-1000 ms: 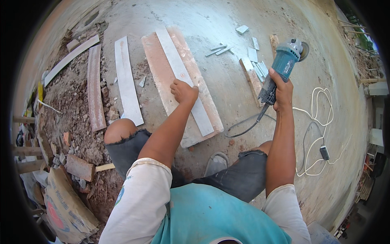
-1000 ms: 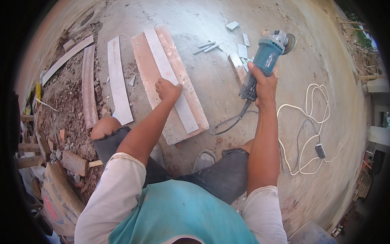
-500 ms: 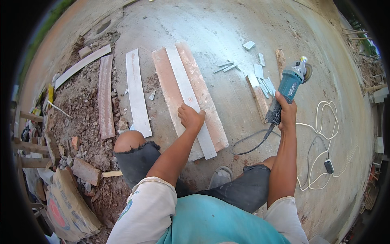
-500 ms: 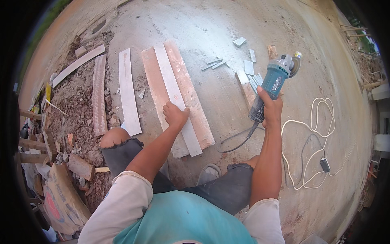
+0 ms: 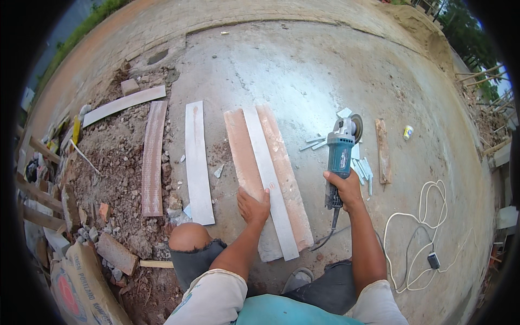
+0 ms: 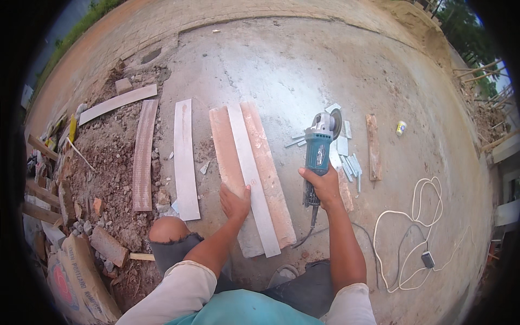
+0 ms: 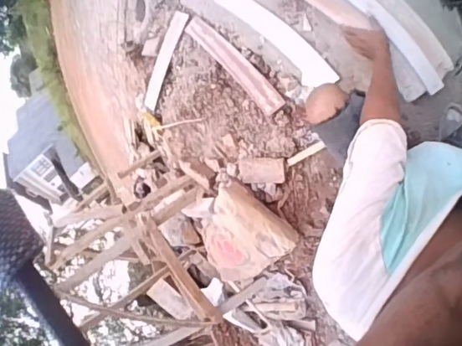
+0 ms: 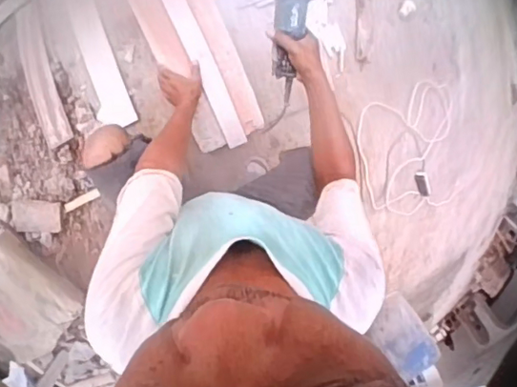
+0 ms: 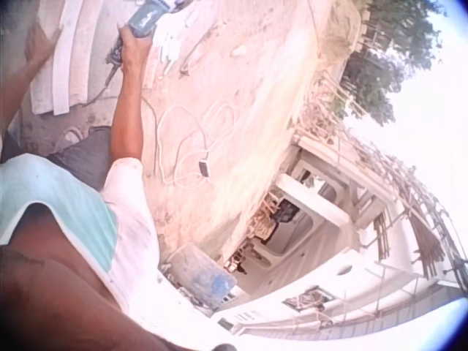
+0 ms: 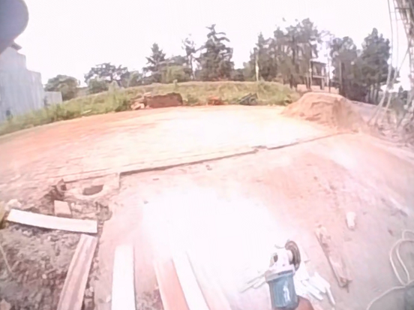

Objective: The person uses a handheld grinder to cut a thin piece of stone or tile while holding it against a larger stone block for support.

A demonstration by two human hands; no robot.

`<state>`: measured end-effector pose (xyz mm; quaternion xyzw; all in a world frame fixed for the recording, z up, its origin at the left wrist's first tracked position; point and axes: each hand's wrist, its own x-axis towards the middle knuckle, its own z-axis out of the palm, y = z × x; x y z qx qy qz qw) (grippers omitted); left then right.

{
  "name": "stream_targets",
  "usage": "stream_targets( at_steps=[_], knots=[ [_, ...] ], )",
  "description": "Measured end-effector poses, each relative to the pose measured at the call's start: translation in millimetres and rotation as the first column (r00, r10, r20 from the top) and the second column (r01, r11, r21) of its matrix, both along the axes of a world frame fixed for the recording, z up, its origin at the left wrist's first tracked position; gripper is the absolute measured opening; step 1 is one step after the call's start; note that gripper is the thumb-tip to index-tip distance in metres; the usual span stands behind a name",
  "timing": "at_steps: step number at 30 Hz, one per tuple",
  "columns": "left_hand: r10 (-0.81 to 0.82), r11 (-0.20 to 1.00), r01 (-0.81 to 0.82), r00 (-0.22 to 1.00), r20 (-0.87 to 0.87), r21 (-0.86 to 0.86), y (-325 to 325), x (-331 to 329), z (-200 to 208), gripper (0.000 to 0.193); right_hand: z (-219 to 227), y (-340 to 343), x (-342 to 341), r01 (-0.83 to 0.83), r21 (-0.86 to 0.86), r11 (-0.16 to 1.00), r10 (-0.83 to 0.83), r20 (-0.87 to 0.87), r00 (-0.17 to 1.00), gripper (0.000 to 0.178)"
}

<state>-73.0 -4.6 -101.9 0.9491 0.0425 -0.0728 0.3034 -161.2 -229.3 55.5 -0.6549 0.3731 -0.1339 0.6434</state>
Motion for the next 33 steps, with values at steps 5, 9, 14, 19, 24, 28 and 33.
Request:
stream_targets(
  at_steps=[5, 9, 14, 19, 24, 28, 33],
  knots=[
    [0.056, 0.998, -0.056, 0.998, -0.009, -0.01, -6, 3, 1, 0.098, -22, 29, 79, -0.148, 0.036, 0.988, 0.149, -0.045, 0.988, 0.051],
    [0.056, 0.998, -0.057, 0.997, 0.062, 0.001, -8, 4, -2, 0.097, -38, 50, 140, -0.229, 0.017, 0.973, 0.229, -0.137, 0.964, 0.058],
    [0.059, 0.998, -0.061, 0.993, 0.101, 0.018, -9, 4, -6, 0.097, -57, 64, 205, -0.33, -0.082, 0.94, 0.305, -0.228, 0.925, 0.074],
    [0.044, 0.998, -0.047, 0.995, 0.089, 0.04, -7, 4, -12, 0.099, -77, 67, 250, -0.384, -0.114, 0.916, 0.346, -0.262, 0.901, 0.088],
    [0.032, 0.995, -0.039, 0.996, 0.083, 0.087, -7, 3, -16, 0.101, -86, 70, 272, -0.377, -0.142, 0.915, 0.323, -0.3, 0.897, 0.089],
    [0.026, 0.996, -0.034, 0.994, 0.106, 0.079, -7, 2, -17, 0.102, -89, 73, 279, -0.385, -0.151, 0.91, 0.318, -0.341, 0.885, 0.091],
    [0.022, 0.995, -0.032, 0.994, 0.11, 0.093, -5, 2, -18, 0.101, -95, 73, 285, -0.414, -0.158, 0.897, 0.336, -0.367, 0.868, 0.091]
  ],
)
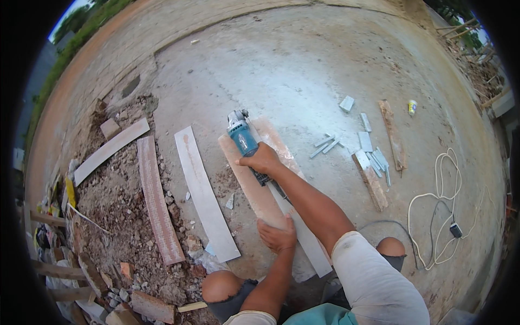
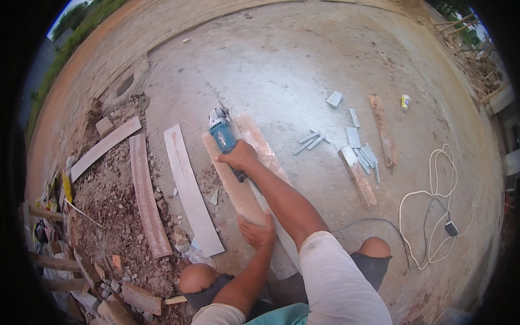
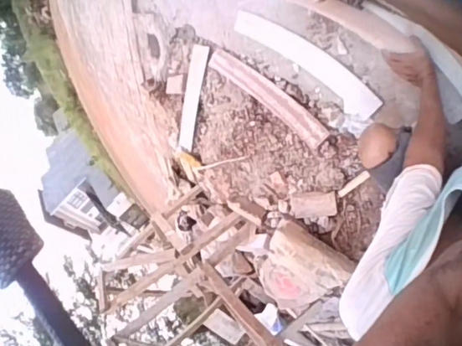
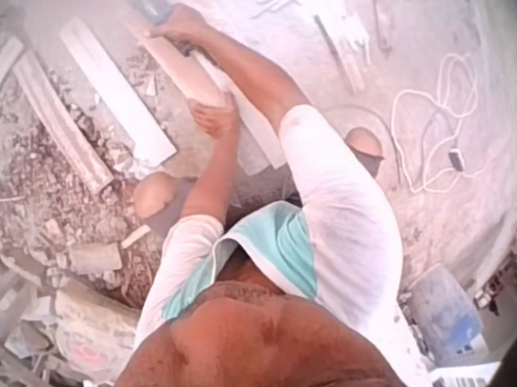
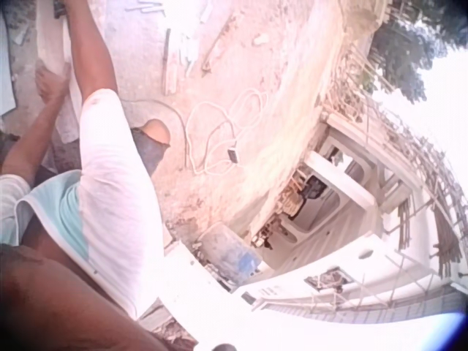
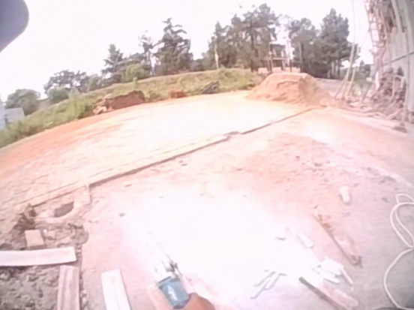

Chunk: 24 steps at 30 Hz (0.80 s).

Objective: The person uses a handheld grinder to cut a thin piece of stone or tile while holding it against a larger stone block for support.

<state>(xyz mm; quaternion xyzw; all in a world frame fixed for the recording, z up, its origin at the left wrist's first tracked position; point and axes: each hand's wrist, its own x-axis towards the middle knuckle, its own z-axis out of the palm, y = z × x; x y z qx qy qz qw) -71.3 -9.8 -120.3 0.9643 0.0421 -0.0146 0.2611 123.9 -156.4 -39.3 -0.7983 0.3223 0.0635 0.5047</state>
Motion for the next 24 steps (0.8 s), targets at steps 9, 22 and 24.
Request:
stream_targets(
  at_steps=[9, 22, 24],
  knots=[
    [0.003, 1.0, -0.003, 1.0, -0.001, 0.004, 0, -1, 0, 0.102, 0, -2, 5, -0.017, 0.043, 0.999, 0.018, -0.032, 0.999, 0.088],
    [0.014, 1.0, -0.015, 1.0, -0.025, -0.018, -2, 0, 5, 0.1, -13, -3, 8, 0.022, 0.024, 0.999, -0.022, -0.001, 1.0, 0.065],
    [0.01, 1.0, -0.01, 1.0, -0.022, -0.018, -2, 0, 5, 0.1, -13, -3, 9, 0.019, 0.031, 0.999, -0.019, 0.018, 1.0, 0.064]
  ],
)
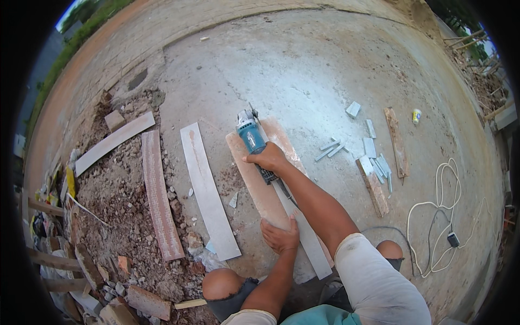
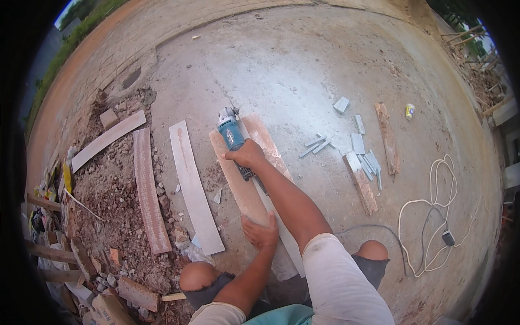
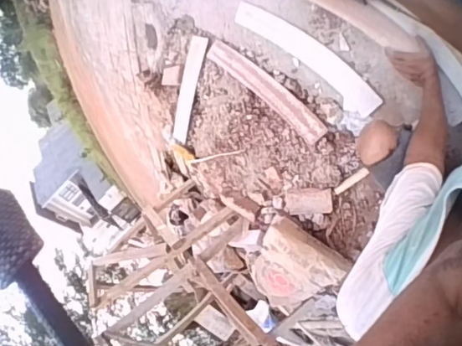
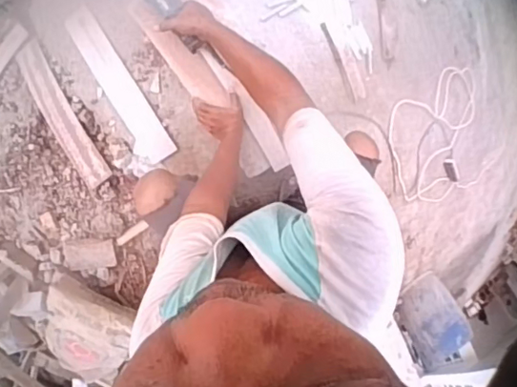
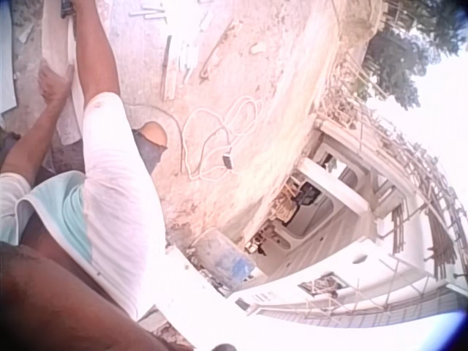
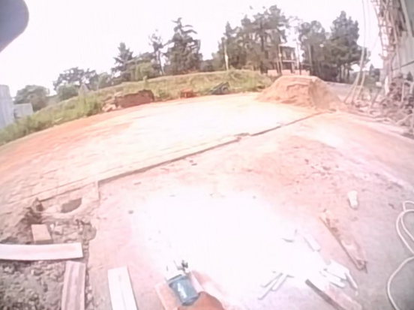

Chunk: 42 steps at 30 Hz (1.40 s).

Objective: The person uses a handheld grinder to cut a thin piece of stone or tile while holding it against a larger stone block for support.

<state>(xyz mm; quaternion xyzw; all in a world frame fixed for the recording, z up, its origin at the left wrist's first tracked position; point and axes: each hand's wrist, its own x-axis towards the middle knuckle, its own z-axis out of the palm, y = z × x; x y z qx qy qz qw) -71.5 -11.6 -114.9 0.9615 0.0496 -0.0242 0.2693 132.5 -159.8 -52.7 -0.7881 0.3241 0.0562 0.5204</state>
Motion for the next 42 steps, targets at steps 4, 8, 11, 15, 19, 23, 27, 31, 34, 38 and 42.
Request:
stream_targets(
  at_steps=[4, 8, 11, 15, 19, 23, 27, 31, 34, 38, 42],
  knots=[
    [-0.01, 1.0, 0.01, 1.0, 0.01, 0.0, 0.9, -0.4, -0.8, 0.1, -0.1, -1.2, 0.0, -0.012, 0.005, 1.0, 0.012, -0.014, 1.0, 0.062],
    [-0.015, 1.0, 0.015, 0.999, 0.042, 0.01, -0.1, -0.4, -1.5, 0.1, -2.0, -1.6, 0.6, -0.004, 0.025, 1.0, 0.003, 0.006, 1.0, 0.061],
    [-0.013, 1.0, 0.012, 0.998, 0.055, 0.002, 0.1, -0.2, -0.9, 0.1, -3.2, -1.5, 1.3, -0.005, 0.017, 1.0, 0.005, 0.006, 1.0, 0.063],
    [-0.003, 1.0, 0.002, 1.0, 0.02, 0.007, -0.1, -0.5, -0.4, 0.1, -2.8, -2.4, 2.3, -0.012, -0.004, 1.0, 0.012, -0.019, 1.0, 0.067],
    [-0.004, 1.0, 0.003, 1.0, 0.031, 0.013, 0.0, -0.2, -1.3, 0.101, -1.2, -3.6, 1.9, -0.021, -0.01, 1.0, 0.021, -0.036, 0.999, 0.069],
    [-0.008, 1.0, 0.007, 0.999, 0.044, 0.029, 0.0, -0.7, -2.3, 0.1, -0.1, -3.5, 2.6, -0.029, -0.014, 0.999, 0.029, -0.041, 0.999, 0.069],
    [-0.015, 1.0, 0.016, 1.0, -0.021, 0.016, 0.2, -0.8, -2.6, 0.103, 0.2, -4.1, 2.7, -0.032, 0.008, 0.999, 0.032, -0.042, 0.999, 0.069],
    [-0.013, 1.0, 0.013, 1.0, 0.006, 0.016, 0.0, -0.3, -2.8, 0.101, -0.1, -4.8, 3.0, -0.03, 0.016, 0.999, 0.031, -0.059, 0.998, 0.069],
    [-0.01, 1.0, 0.01, 1.0, 0.016, 0.011, -0.2, -0.7, -2.5, 0.1, -0.2, -4.3, 4.2, -0.027, -0.008, 1.0, 0.026, -0.081, 0.996, 0.068],
    [-0.009, 1.0, 0.009, 1.0, 0.024, 0.005, -0.4, -0.2, -2.1, 0.1, 1.8, -4.8, 4.1, -0.037, 0.001, 0.999, 0.037, -0.068, 0.997, 0.068],
    [-0.004, 1.0, 0.004, 1.0, 0.012, 0.009, -0.5, 0.2, -1.2, 0.101, 5.8, -7.4, 3.8, -0.068, 0.03, 0.997, 0.07, -0.101, 0.992, 0.08]
  ],
)
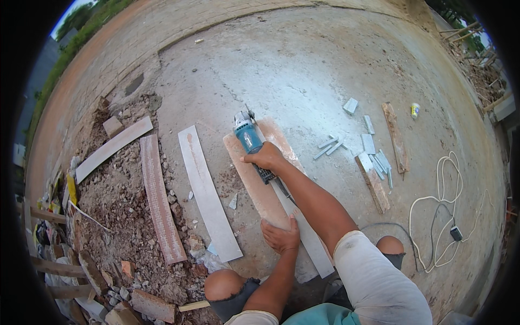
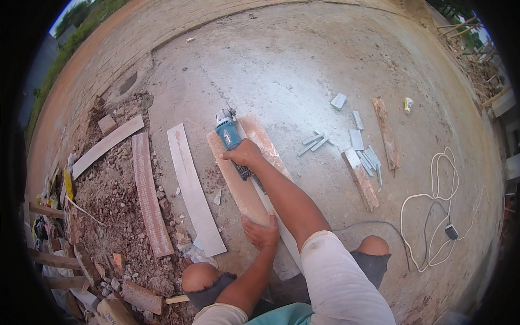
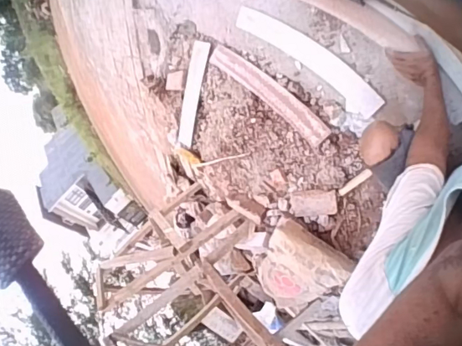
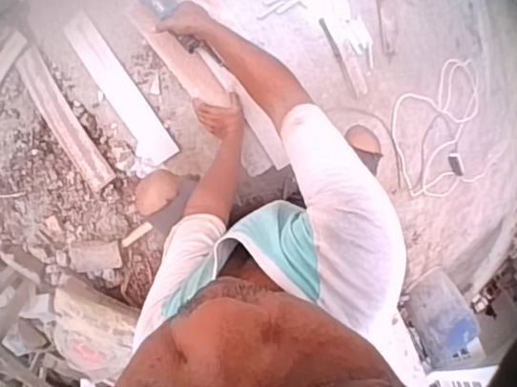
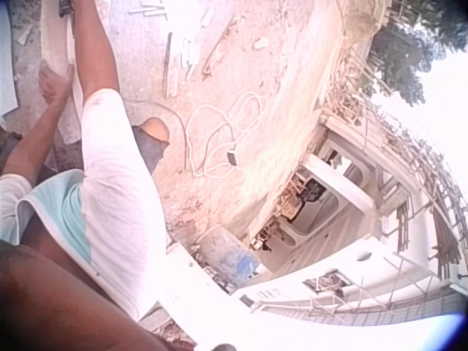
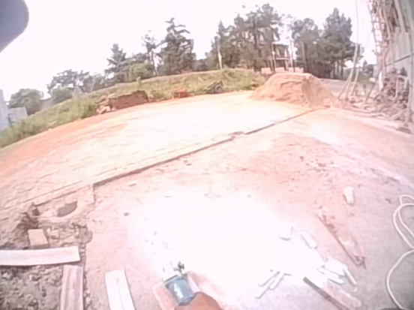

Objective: The person uses a handheld grinder to cut a thin piece of stone or tile while holding it against a larger stone block for support.

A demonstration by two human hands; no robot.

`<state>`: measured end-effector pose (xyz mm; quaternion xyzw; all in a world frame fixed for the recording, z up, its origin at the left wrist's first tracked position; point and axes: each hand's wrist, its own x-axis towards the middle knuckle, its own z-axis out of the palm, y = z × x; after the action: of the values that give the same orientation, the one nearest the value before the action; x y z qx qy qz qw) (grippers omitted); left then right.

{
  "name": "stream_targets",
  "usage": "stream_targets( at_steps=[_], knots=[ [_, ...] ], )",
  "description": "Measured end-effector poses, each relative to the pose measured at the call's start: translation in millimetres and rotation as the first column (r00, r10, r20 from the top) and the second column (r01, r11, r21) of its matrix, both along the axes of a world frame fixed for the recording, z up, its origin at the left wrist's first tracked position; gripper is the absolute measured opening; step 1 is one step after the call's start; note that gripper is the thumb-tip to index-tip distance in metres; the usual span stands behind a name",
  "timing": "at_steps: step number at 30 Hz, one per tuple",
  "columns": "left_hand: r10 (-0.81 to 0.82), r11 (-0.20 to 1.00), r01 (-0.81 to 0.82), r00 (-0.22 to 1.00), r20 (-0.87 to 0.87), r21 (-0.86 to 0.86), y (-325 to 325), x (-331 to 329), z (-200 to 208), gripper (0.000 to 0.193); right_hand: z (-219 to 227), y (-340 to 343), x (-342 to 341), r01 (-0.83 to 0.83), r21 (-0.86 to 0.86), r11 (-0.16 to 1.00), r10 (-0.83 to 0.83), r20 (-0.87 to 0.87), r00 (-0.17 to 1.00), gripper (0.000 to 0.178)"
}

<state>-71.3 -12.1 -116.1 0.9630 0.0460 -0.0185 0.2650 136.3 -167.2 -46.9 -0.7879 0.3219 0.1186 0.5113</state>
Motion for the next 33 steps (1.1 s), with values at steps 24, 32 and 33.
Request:
stream_targets(
  at_steps=[24, 32, 33],
  knots=[
    [-0.006, 1.0, 0.006, 1.0, 0.004, -0.009, 0, 0, 0, 0.1, -7, 1, 3, 0.03, -0.019, 0.999, -0.03, 0.025, 0.999, 0.069],
    [-0.023, 0.999, 0.024, 1.0, 0.011, -0.024, 2, 0, -1, 0.102, 2, -2, 0, -0.026, 0.021, 0.999, 0.027, -0.036, 0.999, 0.086],
    [-0.022, 1.0, 0.022, 1.0, -0.007, -0.018, 2, 0, -1, 0.102, 3, -2, 0, -0.028, 0.021, 0.999, 0.029, -0.038, 0.999, 0.086]
  ],
)
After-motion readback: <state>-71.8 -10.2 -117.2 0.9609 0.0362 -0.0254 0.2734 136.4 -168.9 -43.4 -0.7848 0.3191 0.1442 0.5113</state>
